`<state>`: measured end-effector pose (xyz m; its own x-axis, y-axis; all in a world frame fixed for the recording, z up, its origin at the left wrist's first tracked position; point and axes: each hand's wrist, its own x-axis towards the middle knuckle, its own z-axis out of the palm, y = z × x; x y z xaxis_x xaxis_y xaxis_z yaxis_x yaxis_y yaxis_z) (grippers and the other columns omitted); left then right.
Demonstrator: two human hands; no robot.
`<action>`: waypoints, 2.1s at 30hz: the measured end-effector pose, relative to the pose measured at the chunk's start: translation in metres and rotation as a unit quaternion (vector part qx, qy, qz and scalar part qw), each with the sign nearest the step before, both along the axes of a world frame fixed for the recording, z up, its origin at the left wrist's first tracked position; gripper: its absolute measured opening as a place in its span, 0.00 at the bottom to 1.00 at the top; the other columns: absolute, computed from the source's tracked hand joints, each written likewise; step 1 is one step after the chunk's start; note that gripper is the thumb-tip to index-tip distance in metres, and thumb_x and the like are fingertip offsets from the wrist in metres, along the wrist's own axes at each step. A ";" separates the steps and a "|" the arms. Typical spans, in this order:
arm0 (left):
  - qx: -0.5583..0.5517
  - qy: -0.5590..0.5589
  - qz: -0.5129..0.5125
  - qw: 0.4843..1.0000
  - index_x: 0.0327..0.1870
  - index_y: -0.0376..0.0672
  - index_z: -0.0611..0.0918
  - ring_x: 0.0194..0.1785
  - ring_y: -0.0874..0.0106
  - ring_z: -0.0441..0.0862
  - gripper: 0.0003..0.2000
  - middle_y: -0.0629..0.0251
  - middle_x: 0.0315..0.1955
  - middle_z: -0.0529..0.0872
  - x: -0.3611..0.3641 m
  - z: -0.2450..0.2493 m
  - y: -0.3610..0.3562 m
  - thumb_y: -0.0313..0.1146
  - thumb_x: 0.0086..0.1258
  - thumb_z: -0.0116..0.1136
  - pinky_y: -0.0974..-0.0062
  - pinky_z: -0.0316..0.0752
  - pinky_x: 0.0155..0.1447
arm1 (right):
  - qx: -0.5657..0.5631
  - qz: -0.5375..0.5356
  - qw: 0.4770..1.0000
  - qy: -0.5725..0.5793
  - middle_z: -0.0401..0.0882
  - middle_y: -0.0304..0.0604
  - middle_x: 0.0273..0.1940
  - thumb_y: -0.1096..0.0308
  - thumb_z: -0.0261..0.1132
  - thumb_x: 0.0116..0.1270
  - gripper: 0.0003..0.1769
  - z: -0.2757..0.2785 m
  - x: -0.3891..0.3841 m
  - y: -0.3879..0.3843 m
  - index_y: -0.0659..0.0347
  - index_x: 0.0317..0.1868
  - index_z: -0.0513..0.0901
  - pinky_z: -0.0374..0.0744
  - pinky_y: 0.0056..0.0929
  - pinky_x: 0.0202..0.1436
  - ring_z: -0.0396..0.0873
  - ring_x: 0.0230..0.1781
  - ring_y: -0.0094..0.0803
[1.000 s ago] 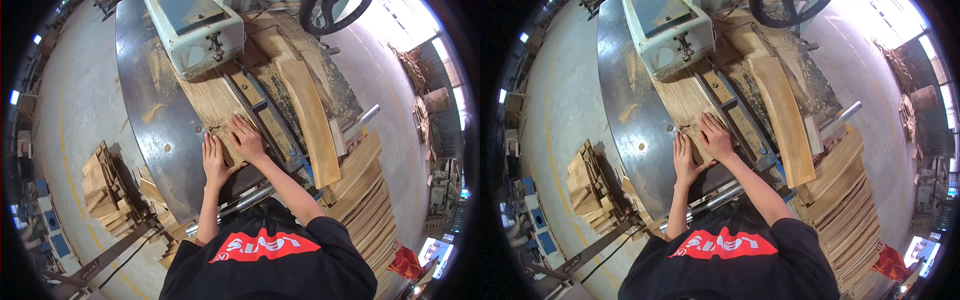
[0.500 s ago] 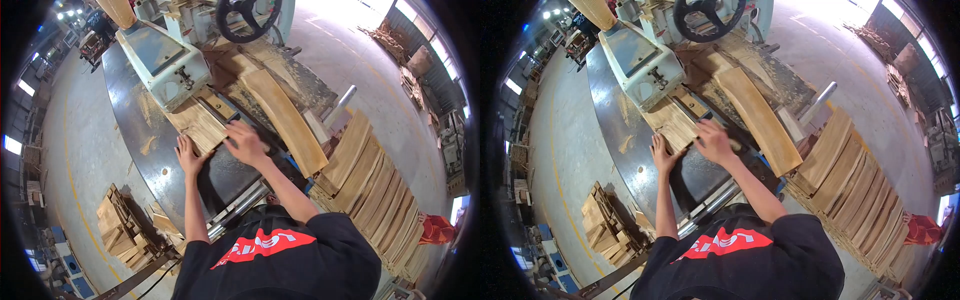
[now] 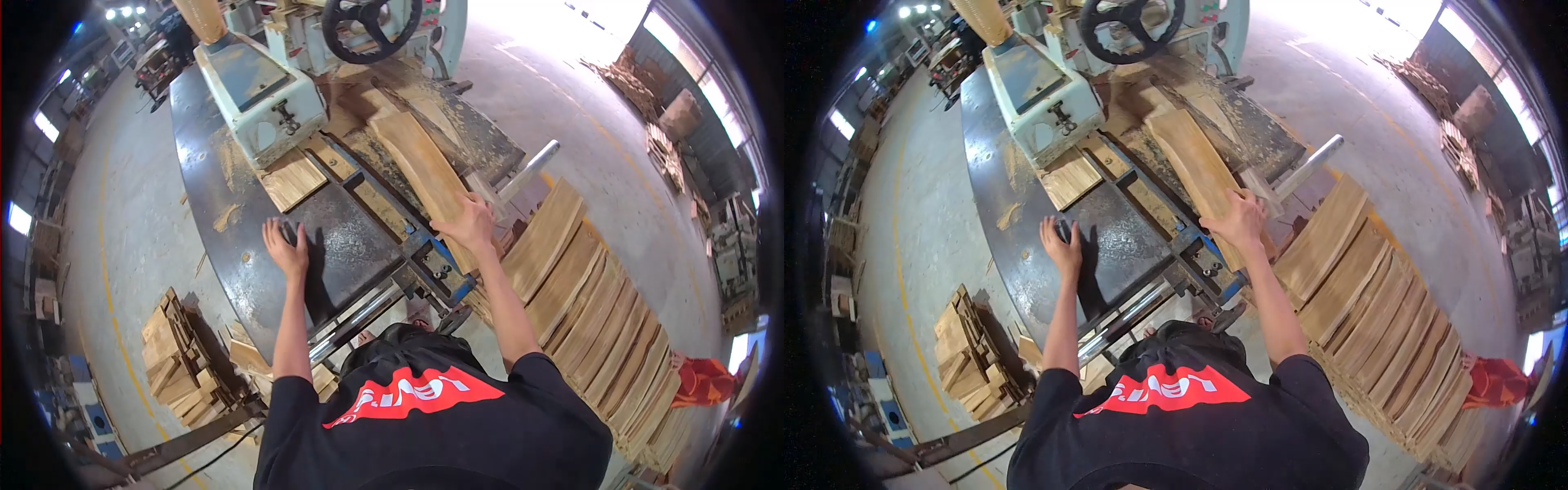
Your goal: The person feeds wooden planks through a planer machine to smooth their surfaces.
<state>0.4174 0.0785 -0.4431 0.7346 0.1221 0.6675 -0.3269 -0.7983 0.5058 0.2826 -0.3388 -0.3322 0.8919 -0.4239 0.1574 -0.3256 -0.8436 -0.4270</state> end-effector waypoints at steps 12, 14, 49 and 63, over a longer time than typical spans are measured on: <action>-0.629 0.343 -0.309 0.626 0.73 0.37 0.80 0.58 0.72 0.86 0.23 0.61 0.58 0.90 -0.208 0.101 -0.103 0.45 0.90 0.52 0.69 0.78 0.67 | 0.938 0.122 0.315 0.083 0.84 0.65 0.62 0.25 0.67 0.69 0.56 0.049 -0.066 0.093 0.66 0.79 0.71 0.91 0.56 0.52 0.89 0.53 0.58; -0.678 0.334 -0.354 0.551 0.75 0.35 0.75 0.49 0.71 0.87 0.26 0.61 0.55 0.89 -0.195 0.103 -0.101 0.48 0.91 0.48 0.70 0.83 0.56 | 0.933 0.132 0.324 0.080 0.81 0.67 0.65 0.24 0.66 0.69 0.58 0.033 -0.072 0.114 0.65 0.81 0.68 0.90 0.63 0.53 0.86 0.57 0.65; -0.031 0.338 -0.158 0.927 0.90 0.37 0.44 0.90 0.31 0.35 0.78 0.28 0.86 0.45 -0.245 0.071 -0.084 0.53 0.41 0.90 0.22 0.43 0.83 | 0.664 0.186 0.724 -0.001 0.83 0.46 0.72 0.83 0.62 0.79 0.31 -0.057 -0.072 0.131 0.67 0.81 0.73 0.79 0.25 0.70 0.83 0.66 0.24; 0.093 0.255 -0.177 0.946 0.88 0.30 0.51 0.89 0.29 0.39 0.72 0.22 0.83 0.49 -0.203 0.027 -0.089 0.53 0.44 0.87 0.26 0.37 0.85 | 0.113 0.403 0.902 -0.105 0.76 0.60 0.75 0.72 0.68 0.73 0.24 -0.044 -0.054 0.151 0.69 0.68 0.83 0.72 0.48 0.82 0.69 0.82 0.54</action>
